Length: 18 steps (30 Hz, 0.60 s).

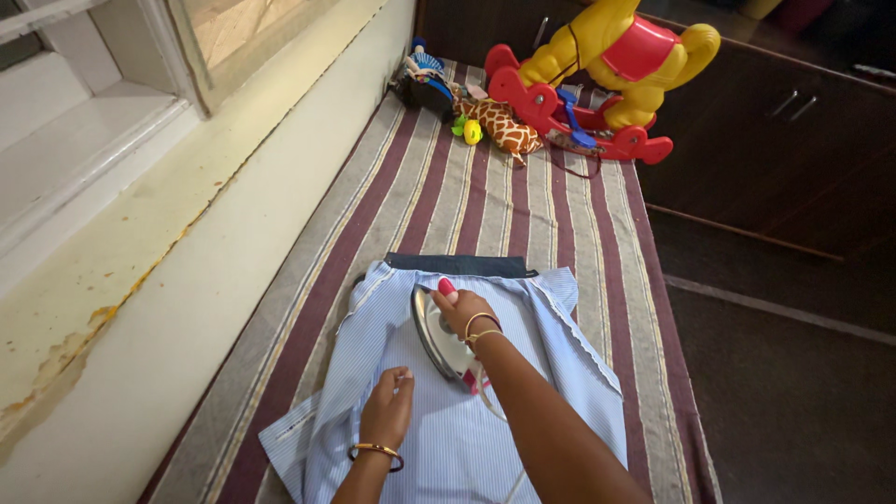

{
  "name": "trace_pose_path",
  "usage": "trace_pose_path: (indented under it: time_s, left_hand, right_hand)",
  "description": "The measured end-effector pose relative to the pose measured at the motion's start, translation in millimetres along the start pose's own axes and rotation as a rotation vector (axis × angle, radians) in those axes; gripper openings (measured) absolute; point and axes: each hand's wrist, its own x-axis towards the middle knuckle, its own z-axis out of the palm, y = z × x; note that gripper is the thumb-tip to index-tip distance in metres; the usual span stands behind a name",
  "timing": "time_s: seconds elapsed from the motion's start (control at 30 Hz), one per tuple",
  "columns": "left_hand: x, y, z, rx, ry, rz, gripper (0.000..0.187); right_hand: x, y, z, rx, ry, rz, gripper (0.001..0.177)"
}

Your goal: The person irons a light blue striped shirt laid flat on a striped mat. They move the iron back and forth across the shirt surface, smoothing out wrinkles while holding the fabric with the other hand.

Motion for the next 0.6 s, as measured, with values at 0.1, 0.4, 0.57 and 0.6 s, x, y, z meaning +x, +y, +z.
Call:
trace_pose_path:
  time_s: [0.1, 0.4, 0.57, 0.6]
  left_hand:
    - [2, -2, 2, -0.014, 0.005, -0.009, 0.047]
    - [1, 1, 0, 0.013, -0.029, -0.064, 0.046]
    - [-3, 6, 0, -0.011, 0.010, -0.025, 0.046]
    - [-3, 7, 1, -0.002, 0.012, -0.040, 0.046]
  right_hand:
    - [9, 0, 3, -0.024, -0.009, -0.036, 0.077]
    - [21, -11, 3, -0.002, -0.054, 0.000, 0.076]
    - [23, -16, 4, 0.003, 0.000, -0.028, 0.077]
    - [22, -17, 4, 0.011, 0.004, -0.026, 0.077]
